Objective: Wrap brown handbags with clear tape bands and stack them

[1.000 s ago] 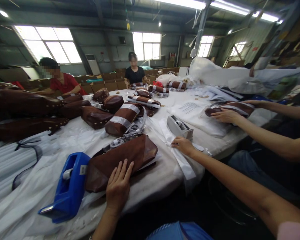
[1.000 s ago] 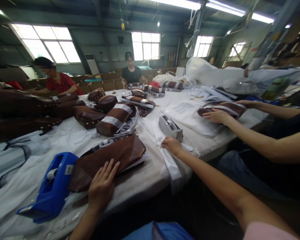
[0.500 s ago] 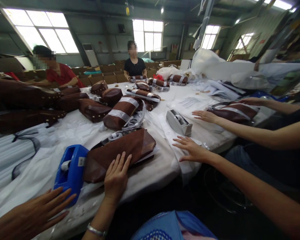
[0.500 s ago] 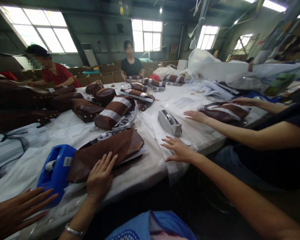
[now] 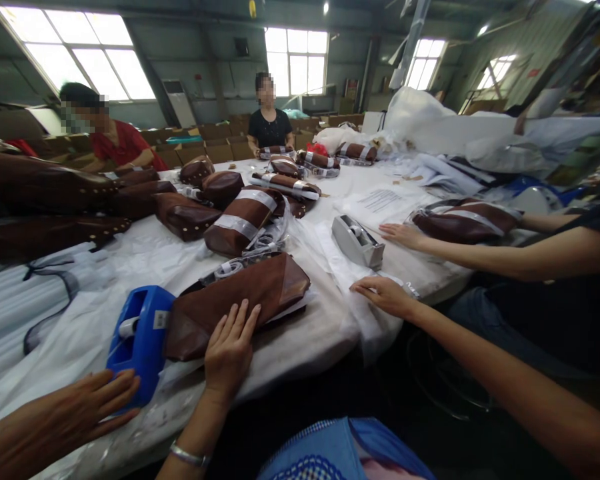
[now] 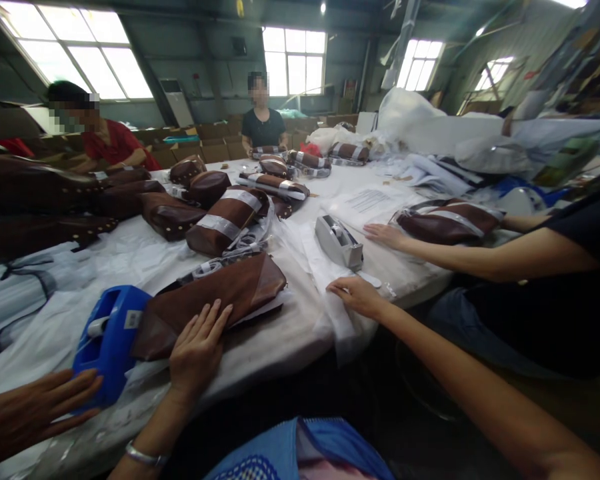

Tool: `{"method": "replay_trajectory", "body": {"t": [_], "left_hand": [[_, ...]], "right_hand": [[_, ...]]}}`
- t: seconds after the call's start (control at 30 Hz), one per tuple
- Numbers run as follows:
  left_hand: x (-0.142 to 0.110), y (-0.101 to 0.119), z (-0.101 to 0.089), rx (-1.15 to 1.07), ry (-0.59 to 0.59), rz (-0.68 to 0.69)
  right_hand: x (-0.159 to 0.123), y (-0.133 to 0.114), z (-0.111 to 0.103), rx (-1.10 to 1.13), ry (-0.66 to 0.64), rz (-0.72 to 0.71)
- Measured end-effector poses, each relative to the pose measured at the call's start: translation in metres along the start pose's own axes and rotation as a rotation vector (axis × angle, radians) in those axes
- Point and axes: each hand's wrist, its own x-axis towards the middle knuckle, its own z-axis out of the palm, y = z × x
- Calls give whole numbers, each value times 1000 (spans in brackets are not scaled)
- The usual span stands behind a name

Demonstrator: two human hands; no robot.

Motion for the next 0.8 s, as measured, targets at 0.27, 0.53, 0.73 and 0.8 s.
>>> {"method": "replay_trajectory", "body": {"t": [0.27,0.53,0.73,0.8], "left_hand": [[15,-12,-4,45,46,56],[21,-34,-13,97,31,246],[34,-44,-25,97,52,189],[42,-47,-30,83,62,114]], "right_hand": [[-11,-72,28,269,20,-41],[-29,-107,67,442,-354,-229],[10,-78,65,275,134,-24],[35,-62,71,55,282,-10]]}}
